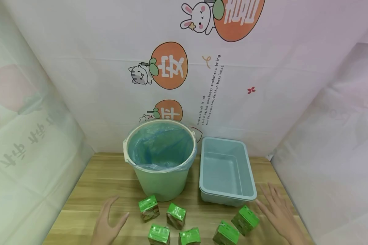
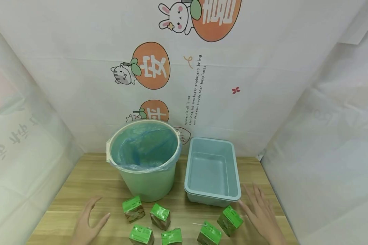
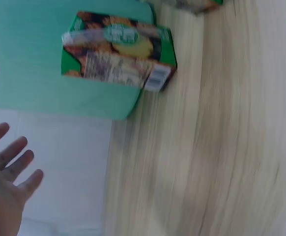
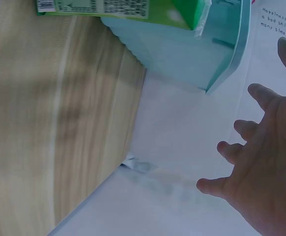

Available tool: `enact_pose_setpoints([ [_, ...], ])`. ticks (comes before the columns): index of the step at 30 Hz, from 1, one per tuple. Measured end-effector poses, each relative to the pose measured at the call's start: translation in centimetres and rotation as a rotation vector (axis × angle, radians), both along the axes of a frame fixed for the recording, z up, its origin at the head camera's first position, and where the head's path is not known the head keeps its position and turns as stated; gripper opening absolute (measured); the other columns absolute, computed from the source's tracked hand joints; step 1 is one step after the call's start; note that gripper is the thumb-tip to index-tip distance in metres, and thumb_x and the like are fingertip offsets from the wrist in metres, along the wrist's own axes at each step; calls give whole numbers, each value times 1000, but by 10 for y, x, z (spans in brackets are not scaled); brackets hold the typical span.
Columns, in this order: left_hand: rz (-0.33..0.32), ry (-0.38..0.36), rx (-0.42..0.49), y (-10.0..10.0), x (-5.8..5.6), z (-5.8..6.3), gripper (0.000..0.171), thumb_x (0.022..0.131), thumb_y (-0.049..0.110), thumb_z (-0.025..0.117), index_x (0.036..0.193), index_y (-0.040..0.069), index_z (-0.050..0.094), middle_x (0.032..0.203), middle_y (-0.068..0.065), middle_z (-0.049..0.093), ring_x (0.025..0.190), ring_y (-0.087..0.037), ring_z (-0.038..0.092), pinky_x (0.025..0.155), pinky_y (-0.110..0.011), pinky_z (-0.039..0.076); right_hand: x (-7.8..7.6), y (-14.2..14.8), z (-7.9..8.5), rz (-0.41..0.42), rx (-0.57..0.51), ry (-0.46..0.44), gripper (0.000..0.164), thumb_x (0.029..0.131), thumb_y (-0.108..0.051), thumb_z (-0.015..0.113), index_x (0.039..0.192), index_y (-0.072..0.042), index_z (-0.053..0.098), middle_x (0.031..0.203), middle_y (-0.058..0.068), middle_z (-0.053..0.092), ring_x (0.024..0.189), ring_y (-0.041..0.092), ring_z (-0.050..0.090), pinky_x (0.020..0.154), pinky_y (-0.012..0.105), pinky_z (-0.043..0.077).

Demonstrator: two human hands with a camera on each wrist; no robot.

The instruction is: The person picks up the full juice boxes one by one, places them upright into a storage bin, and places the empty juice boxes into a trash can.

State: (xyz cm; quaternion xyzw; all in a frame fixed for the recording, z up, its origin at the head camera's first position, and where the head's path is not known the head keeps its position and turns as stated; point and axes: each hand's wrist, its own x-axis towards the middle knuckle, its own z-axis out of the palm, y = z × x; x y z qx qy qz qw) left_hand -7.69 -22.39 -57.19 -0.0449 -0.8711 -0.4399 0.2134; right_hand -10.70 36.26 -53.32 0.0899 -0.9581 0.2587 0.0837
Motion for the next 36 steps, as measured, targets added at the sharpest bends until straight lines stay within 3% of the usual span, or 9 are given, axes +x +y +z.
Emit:
enact_pose_setpoints([
  [3,-18,100,61,8,3,2,70,79,0,86,143,0,59,142,-12,59,133,-2,46,116,-29,39,-5,-2,4,18,-8,-7,69,111,-33,53,170,-13,23,174,26,6,157,55,4,113,83,1],
  [5,-43,162,87,14,5,3,68,76,-6,85,140,-2,61,137,-12,62,130,1,49,109,-9,33,-8,-3,7,27,-9,-17,69,111,-34,53,170,-15,23,174,26,6,155,57,6,111,85,3],
  [8,-83,188,122,24,7,4,66,75,-11,84,136,-4,63,132,-15,65,126,-1,53,107,-9,37,-14,-5,10,43,-13,-20,69,111,-33,54,171,-18,24,173,29,9,154,60,9,110,87,5],
  [17,-131,86,184,53,15,4,62,75,-8,89,132,-3,66,129,-15,68,122,-6,60,103,-11,43,-29,-14,15,91,5,-55,68,110,-36,56,169,-15,28,172,30,12,155,57,9,108,88,6],
  [22,-172,30,168,62,18,2,63,76,0,93,133,4,68,131,-8,69,126,-4,58,102,-25,49,-36,-18,14,107,24,-59,68,110,-38,56,168,-13,30,174,25,10,156,55,9,110,87,8],
  [27,-279,-13,196,75,20,-4,66,76,4,94,136,6,67,134,-13,70,127,-10,61,99,-43,54,-45,-22,13,129,25,-77,70,110,-39,56,169,-16,28,175,23,5,156,57,5,110,87,7],
  [32,-338,-71,220,87,21,-11,69,76,11,96,139,14,67,134,-7,70,124,-15,64,97,-43,54,-52,-26,9,132,20,-89,71,109,-40,58,169,-16,29,174,26,6,156,57,4,108,88,7],
  [36,-362,-131,236,92,21,-15,70,75,12,95,139,20,67,135,-11,69,124,-15,63,96,-41,55,-55,-27,5,121,35,-86,72,108,-42,59,169,-16,30,173,29,7,154,59,6,107,89,7],
])
